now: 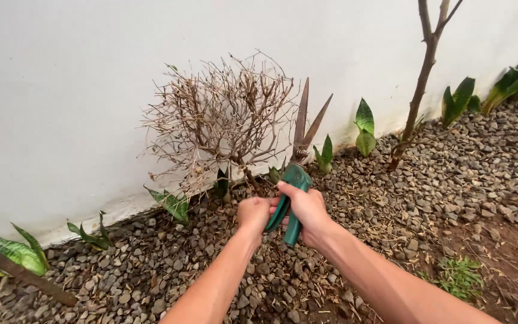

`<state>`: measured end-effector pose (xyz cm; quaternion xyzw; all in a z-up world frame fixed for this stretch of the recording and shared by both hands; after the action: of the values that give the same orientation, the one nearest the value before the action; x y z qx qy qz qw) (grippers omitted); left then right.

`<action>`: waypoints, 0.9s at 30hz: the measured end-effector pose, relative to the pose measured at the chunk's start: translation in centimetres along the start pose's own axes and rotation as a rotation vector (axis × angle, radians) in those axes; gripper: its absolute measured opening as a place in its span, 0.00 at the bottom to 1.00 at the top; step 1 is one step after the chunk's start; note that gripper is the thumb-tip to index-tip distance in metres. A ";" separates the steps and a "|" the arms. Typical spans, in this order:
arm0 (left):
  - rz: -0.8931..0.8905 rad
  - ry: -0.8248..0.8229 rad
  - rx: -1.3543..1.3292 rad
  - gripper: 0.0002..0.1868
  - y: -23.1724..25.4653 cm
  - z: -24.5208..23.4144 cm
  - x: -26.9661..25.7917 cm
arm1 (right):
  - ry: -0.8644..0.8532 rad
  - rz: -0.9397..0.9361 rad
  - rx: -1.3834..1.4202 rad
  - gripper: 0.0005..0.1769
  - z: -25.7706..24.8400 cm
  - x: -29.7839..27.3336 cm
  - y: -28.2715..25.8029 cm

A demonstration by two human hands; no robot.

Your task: Trimming the dead branches of a small bush in a garden using handheld shears.

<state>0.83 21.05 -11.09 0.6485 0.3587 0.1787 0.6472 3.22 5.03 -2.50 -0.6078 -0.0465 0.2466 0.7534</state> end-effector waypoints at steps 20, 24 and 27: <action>0.034 -1.083 0.496 0.18 -7.5 20.1 -10.3 | 0.110 0.076 0.229 0.14 -8.0 -5.0 -5.0; -0.163 0.038 0.414 0.21 -3.1 0.7 -3.8 | 0.162 0.126 0.131 0.15 -9.1 -5.7 -1.6; -0.039 0.549 0.209 0.14 -5.6 -12.2 2.1 | 0.089 0.186 0.059 0.17 -9.4 -5.7 3.5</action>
<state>-7.55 30.71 -15.78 0.6321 0.5492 0.2970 0.4589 0.60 -5.32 -6.90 -0.5976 0.0509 0.2894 0.7460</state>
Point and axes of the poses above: each hand's wrist, its own x-axis towards the middle knuckle, its own z-axis out of the palm, y = z × x, the point moved 7 cm from there along x, towards the middle knuckle, and after that the axes turned 4 degrees about -z, right-handed, at the moved point
